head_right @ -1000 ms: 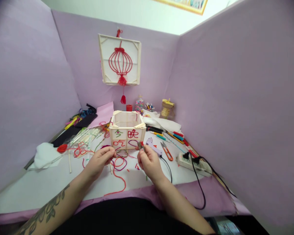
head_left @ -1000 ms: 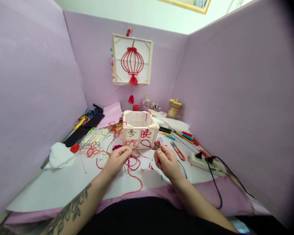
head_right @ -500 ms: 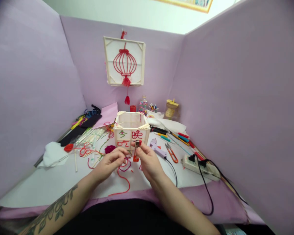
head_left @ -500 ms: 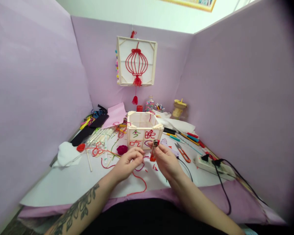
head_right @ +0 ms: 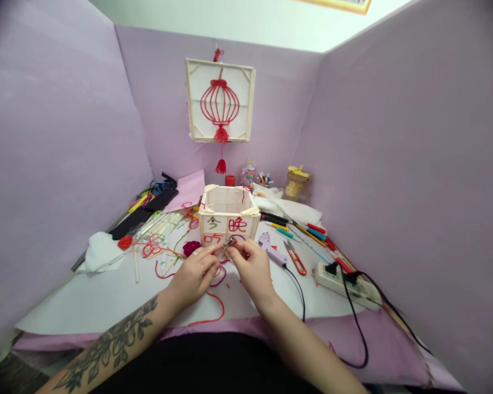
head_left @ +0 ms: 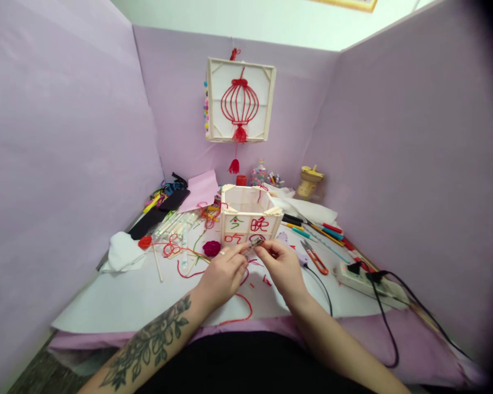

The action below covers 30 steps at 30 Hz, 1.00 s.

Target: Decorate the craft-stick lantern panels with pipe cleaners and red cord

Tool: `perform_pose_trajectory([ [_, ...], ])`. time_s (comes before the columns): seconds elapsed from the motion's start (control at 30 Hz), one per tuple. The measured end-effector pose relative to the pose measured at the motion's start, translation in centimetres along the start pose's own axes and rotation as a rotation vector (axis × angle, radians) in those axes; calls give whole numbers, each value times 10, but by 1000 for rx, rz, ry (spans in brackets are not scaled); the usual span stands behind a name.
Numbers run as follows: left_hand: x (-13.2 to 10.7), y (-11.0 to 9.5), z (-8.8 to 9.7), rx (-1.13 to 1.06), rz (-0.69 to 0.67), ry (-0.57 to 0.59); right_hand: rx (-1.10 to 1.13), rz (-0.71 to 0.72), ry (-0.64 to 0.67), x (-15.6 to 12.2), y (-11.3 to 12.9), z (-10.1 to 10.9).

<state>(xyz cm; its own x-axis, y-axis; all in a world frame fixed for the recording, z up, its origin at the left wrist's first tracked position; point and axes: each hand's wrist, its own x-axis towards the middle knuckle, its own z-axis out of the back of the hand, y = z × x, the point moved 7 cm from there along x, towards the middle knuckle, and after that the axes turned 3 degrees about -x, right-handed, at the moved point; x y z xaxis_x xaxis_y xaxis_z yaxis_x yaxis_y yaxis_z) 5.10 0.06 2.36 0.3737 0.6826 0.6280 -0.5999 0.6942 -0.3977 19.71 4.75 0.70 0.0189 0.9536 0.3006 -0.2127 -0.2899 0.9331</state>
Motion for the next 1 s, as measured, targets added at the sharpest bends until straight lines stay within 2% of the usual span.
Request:
perform_pose_trajectory([
  [0.13,0,-7,4,168,-97,-74,-38,-9,10,-2,0,0],
  [0.27,1,-11,6,282,-120,-90,-63,-19,29,-2,-2,-2],
  [0.7,-1,-15,3,342,-193,-104,-121,-41,73,-1,5,-1],
  [1.0,-4,-21,-2,435,-298,-90,-81,-158,106,-3,4,0],
])
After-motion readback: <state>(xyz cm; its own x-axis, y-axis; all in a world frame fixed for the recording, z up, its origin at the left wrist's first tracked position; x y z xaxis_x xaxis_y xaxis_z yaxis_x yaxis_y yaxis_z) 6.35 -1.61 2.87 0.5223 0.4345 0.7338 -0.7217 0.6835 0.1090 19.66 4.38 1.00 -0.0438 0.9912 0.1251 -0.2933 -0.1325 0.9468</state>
